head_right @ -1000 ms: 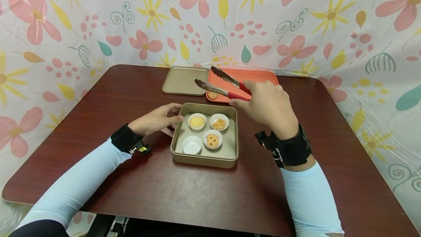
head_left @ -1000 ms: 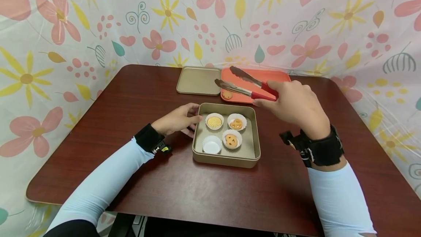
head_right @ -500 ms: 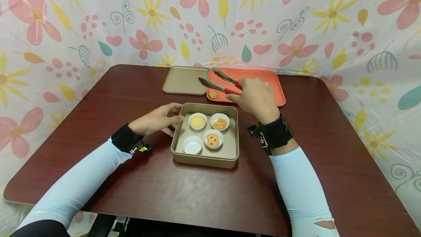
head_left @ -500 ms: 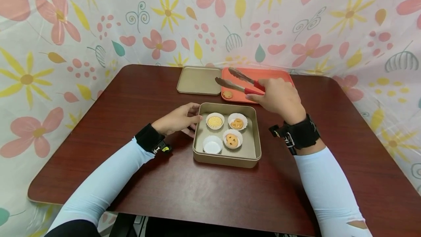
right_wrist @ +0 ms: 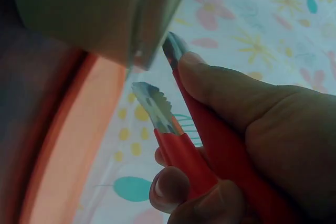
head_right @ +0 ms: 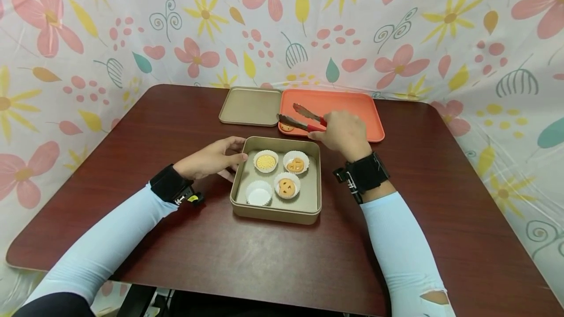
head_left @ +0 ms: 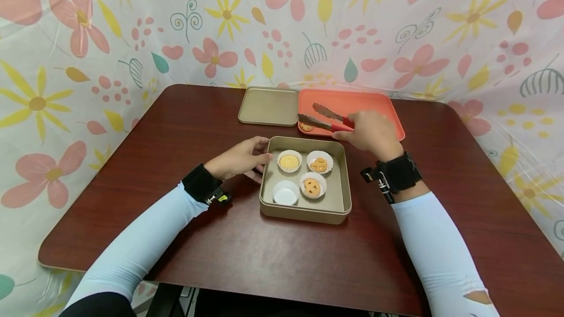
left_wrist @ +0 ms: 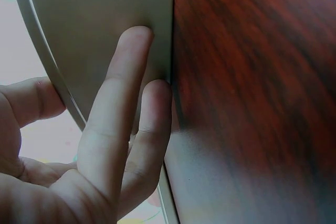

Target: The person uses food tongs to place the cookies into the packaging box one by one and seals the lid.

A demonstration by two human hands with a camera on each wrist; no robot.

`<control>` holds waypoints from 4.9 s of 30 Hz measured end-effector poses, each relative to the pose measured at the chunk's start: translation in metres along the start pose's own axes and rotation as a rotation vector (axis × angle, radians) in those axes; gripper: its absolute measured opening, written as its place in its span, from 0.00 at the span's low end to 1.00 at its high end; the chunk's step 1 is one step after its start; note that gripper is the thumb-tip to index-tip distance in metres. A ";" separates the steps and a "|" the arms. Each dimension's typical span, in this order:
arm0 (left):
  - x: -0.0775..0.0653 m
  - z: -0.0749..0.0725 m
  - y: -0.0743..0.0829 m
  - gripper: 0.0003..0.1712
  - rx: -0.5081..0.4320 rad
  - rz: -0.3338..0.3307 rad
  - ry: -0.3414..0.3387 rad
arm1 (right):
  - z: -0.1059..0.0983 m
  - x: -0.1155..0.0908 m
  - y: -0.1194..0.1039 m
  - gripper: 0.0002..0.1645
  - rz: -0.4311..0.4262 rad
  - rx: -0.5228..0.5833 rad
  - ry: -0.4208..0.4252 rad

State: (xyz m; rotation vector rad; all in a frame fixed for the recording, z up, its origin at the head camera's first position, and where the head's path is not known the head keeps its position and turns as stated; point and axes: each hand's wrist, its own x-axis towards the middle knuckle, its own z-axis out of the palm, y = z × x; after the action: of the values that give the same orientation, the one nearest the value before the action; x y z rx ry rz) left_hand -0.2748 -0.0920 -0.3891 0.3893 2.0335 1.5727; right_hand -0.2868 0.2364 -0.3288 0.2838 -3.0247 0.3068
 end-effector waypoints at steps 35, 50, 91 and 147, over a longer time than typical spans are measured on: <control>0.002 -0.002 -0.001 0.32 0.012 0.011 -0.008 | 0.014 0.009 0.017 0.23 -0.009 -0.034 -0.086; 0.000 -0.002 0.000 0.32 0.016 0.016 -0.006 | 0.015 0.009 0.017 0.25 -0.009 -0.009 -0.098; 0.000 -0.004 -0.001 0.33 0.006 0.015 -0.011 | -0.055 -0.032 -0.004 0.25 -0.083 0.015 0.079; 0.000 -0.004 -0.003 0.35 0.022 0.011 -0.010 | -0.084 -0.115 -0.060 0.27 -0.418 -0.083 -0.116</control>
State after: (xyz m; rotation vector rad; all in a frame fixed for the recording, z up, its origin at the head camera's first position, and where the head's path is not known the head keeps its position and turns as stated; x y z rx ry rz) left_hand -0.2773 -0.0961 -0.3915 0.4162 2.0457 1.5535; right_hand -0.1566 0.2163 -0.2476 0.9359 -2.9732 0.1340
